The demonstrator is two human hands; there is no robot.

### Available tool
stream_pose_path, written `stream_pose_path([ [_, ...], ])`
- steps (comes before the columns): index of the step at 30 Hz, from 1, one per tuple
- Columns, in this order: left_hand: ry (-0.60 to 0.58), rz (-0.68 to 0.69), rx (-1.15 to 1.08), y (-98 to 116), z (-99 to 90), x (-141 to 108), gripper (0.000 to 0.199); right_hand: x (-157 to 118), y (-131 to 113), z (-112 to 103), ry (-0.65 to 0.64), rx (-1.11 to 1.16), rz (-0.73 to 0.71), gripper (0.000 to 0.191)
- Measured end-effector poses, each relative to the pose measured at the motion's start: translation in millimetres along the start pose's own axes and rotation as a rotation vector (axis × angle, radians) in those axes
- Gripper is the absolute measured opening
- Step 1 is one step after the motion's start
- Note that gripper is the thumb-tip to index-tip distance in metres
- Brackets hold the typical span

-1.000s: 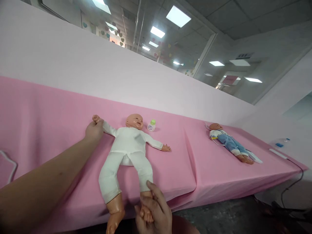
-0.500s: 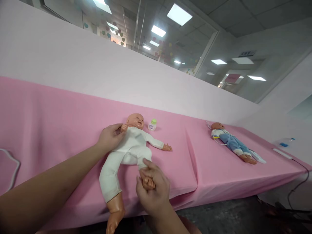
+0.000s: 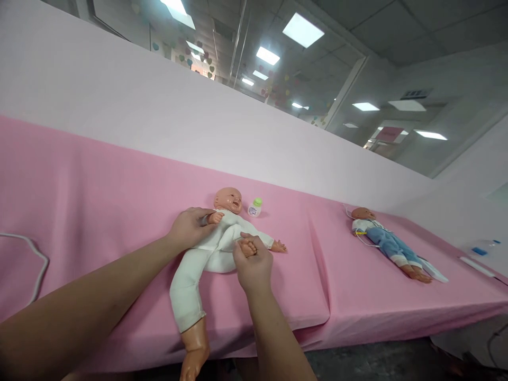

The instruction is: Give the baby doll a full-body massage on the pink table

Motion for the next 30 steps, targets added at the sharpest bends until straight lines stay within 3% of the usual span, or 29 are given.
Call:
stream_pose_path([
  [3,0.125,-0.219,-0.112,-17.0,-5.9,1.5,0.032,-7.0,2.6,-23.1,0.050,0.018,0.066,0.026],
  [7,0.302,-0.452,-0.151,-43.5,-19.2,7.5,0.035,-38.9,2.4,-59.9,0.029,-0.003,-0.048,0.026],
  [11,0.348,-0.582,-0.111,-64.8,-29.8,13.7,0.034,-79.5,6.5,-82.5,-0.022,-0.034,-0.218,0.016],
  [15,0.361,-0.653,-0.112,-73.3,-35.1,15.0,0.039,-111.1,12.6,-84.7,0.011,-0.017,-0.318,0.009],
  [19,0.354,-0.625,-0.122,-68.6,-35.4,14.6,0.037,-129.7,14.7,-73.7,-0.024,-0.037,-0.390,0.016],
  [22,0.343,-0.549,-0.090,-57.9,-34.8,13.2,0.034,-129.1,12.5,-69.5,-0.028,-0.027,-0.395,0.018],
  [25,0.299,-0.411,-0.037,-40.5,-30.8,10.7,0.035,-114.0,7.6,-67.0,-0.035,-0.001,-0.333,0.016],
  [30,0.077,-0.076,0.079,-9.8,-10.8,5.6,0.030,-68.8,-4.4,-50.8,-0.055,0.030,-0.163,0.019],
])
Point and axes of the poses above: each hand's wrist, its own x-axis towards the middle knuckle, its own z-axis out of the palm, y = z × x, the point moved 4 cm from there along x, towards the middle knuckle, and after that the axes turned 9 degrees about y, right-handed, at the moved point
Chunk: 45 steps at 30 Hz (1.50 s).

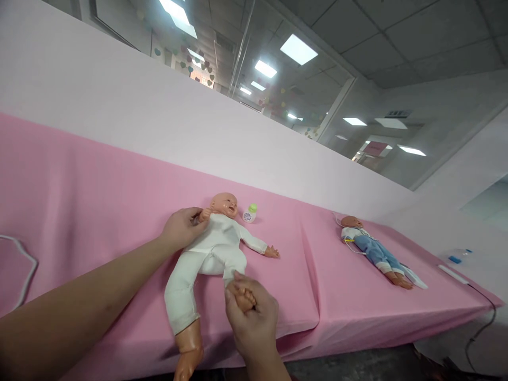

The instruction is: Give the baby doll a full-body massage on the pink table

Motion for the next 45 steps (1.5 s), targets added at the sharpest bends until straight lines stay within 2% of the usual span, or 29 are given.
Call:
stream_pose_path([
  [3,-0.075,0.146,0.062,8.3,7.6,-3.3,0.034,32.2,-1.0,15.0,0.026,0.012,0.049,0.023],
  [7,-0.134,0.213,0.101,9.6,11.1,-4.5,0.035,65.0,3.6,39.4,-0.008,-0.051,0.114,0.027],
  [10,-0.152,0.242,0.129,10.9,11.3,-4.9,0.035,76.1,6.3,48.6,0.020,-0.087,0.164,0.028],
  [13,-0.148,0.232,0.113,10.7,9.1,-3.6,0.033,76.6,2.7,43.6,0.055,-0.089,0.157,0.027],
  [16,-0.087,0.085,0.043,0.3,2.9,1.8,0.029,66.0,-4.5,27.3,0.019,-0.083,0.105,0.024],
  [20,0.091,-0.249,-0.092,-29.7,-5.4,9.4,0.033,34.0,-7.8,-1.6,-0.012,-0.076,0.038,0.019],
  [24,0.219,-0.527,-0.211,-57.5,-5.0,11.4,0.034,-5.7,-4.7,-14.7,-0.155,-0.075,-0.125,0.015],
  [28,0.317,-0.662,-0.272,-71.3,-5.5,11.8,0.030,-34.8,0.2,-12.3,-0.263,-0.144,-0.260,0.011],
  [32,0.366,-0.726,-0.278,-70.3,-8.6,10.7,0.028,-41.6,4.5,-8.6,-0.277,-0.155,-0.196,0.009],
  [35,0.370,-0.613,-0.268,-53.2,-11.0,8.5,0.029,-30.9,0.5,-8.4,-0.237,-0.146,-0.148,0.010],
  [38,0.317,-0.319,-0.188,-24.9,-8.8,4.5,0.033,-8.4,-7.8,-7.8,-0.138,-0.141,-0.073,0.013],
  [41,0.180,-0.011,-0.077,-1.3,1.4,-2.3,0.024,18.7,-17.5,-2.4,-0.033,-0.098,-0.009,0.019],
  [43,0.080,0.089,-0.032,4.6,8.7,-6.2,0.024,35.8,-22.9,5.1,0.014,-0.073,0.008,0.021],
  [45,0.028,0.106,-0.007,4.1,12.6,-8.0,0.026,50.6,-26.7,15.7,0.036,-0.063,0.014,0.021],
])
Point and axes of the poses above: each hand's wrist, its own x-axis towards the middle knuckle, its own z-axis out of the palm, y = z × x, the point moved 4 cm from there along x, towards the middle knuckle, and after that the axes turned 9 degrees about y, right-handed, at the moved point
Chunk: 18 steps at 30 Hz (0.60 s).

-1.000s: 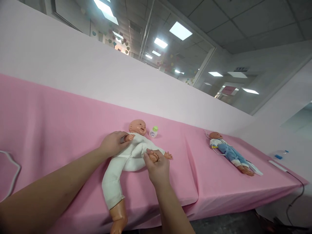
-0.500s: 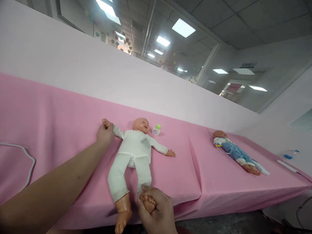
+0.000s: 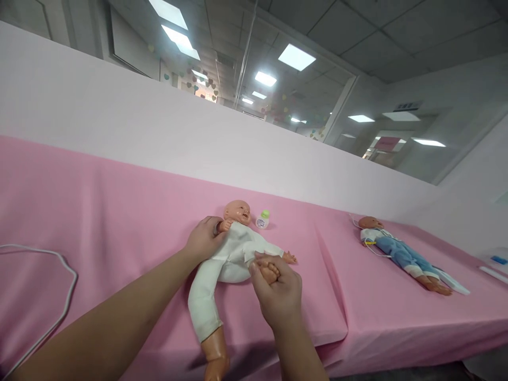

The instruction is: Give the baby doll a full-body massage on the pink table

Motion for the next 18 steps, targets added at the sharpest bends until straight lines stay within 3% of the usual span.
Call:
stream_pose_path([
  [6,-0.024,0.019,0.015,-3.7,3.7,-0.4,0.027,21.8,-4.2,41.0,-0.054,-0.038,0.105,0.024],
  [9,-0.022,0.016,-0.014,-3.2,5.1,0.4,0.026,23.1,-6.5,51.8,-0.076,-0.080,0.147,0.023],
  [13,0.018,-0.102,-0.129,-13.7,1.1,5.3,0.022,17.9,-10.7,40.4,-0.044,-0.053,0.168,0.023],
  [18,0.223,-0.514,-0.294,-66.1,-8.3,14.9,0.030,-10.0,-1.8,0.5,-0.083,-0.005,0.151,0.028],
])
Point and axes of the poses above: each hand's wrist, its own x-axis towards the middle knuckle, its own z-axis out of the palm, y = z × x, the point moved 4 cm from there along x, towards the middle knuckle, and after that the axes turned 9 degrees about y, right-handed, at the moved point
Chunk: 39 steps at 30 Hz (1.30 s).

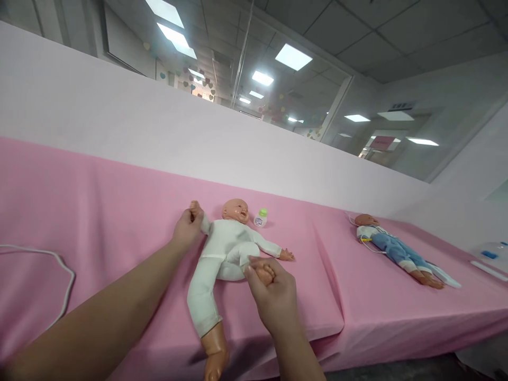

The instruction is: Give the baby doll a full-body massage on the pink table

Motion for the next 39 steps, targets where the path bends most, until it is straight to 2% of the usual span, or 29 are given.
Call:
stream_pose_path([
  [3,0.098,-0.286,-0.113,-26.2,-4.3,18.5,0.035,-27.3,20.6,-16.7,-0.071,-0.021,0.034,0.030],
  [4,0.110,-0.343,-0.139,-31.4,-3.9,22.1,0.036,-36.8,27.4,-19.8,-0.097,-0.032,0.031,0.029],
  [6,0.109,-0.372,-0.163,-35.1,-1.8,25.7,0.037,-54.2,40.3,-22.4,-0.158,-0.057,0.010,0.024],
  [9,0.098,-0.321,-0.113,-30.4,-0.1,23.4,0.040,-69.7,56.9,-23.3,-0.208,-0.059,-0.029,0.021],
  [13,0.063,-0.167,0.060,-16.1,-2.6,14.5,0.044,-64.0,64.3,-24.1,-0.205,-0.051,-0.048,0.023],
  [15,-0.003,-0.024,0.118,-5.7,-2.1,8.6,0.042,-53.7,56.6,-23.7,-0.177,-0.066,-0.052,0.025],
  [19,-0.166,0.269,0.195,16.3,5.3,-7.9,0.039,-29.2,27.7,-18.2,-0.042,-0.059,-0.007,0.030],
  [21,-0.265,0.406,0.204,25.3,12.4,-16.8,0.039,-17.1,13.9,-9.6,-0.005,-0.053,0.009,0.031],
  [24,-0.360,0.548,0.195,30.9,21.5,-25.6,0.037,-0.1,-1.0,10.0,0.010,-0.070,-0.049,0.028],
  [27,-0.365,0.588,0.223,26.6,25.9,-26.2,0.037,15.5,-5.4,32.9,0.021,-0.083,-0.095,0.026],
  [32,-0.361,0.591,0.253,19.9,27.6,-25.4,0.037,34.7,-0.2,57.6,0.056,-0.082,-0.025,0.027],
  [35,-0.332,0.559,0.249,21.0,25.4,-25.9,0.037,35.2,-3.8,53.7,0.045,-0.100,-0.038,0.026],
  [39,-0.261,0.436,0.230,19.5,17.3,-19.3,0.036,13.4,-12.7,25.6,0.035,-0.094,-0.107,0.027],
])
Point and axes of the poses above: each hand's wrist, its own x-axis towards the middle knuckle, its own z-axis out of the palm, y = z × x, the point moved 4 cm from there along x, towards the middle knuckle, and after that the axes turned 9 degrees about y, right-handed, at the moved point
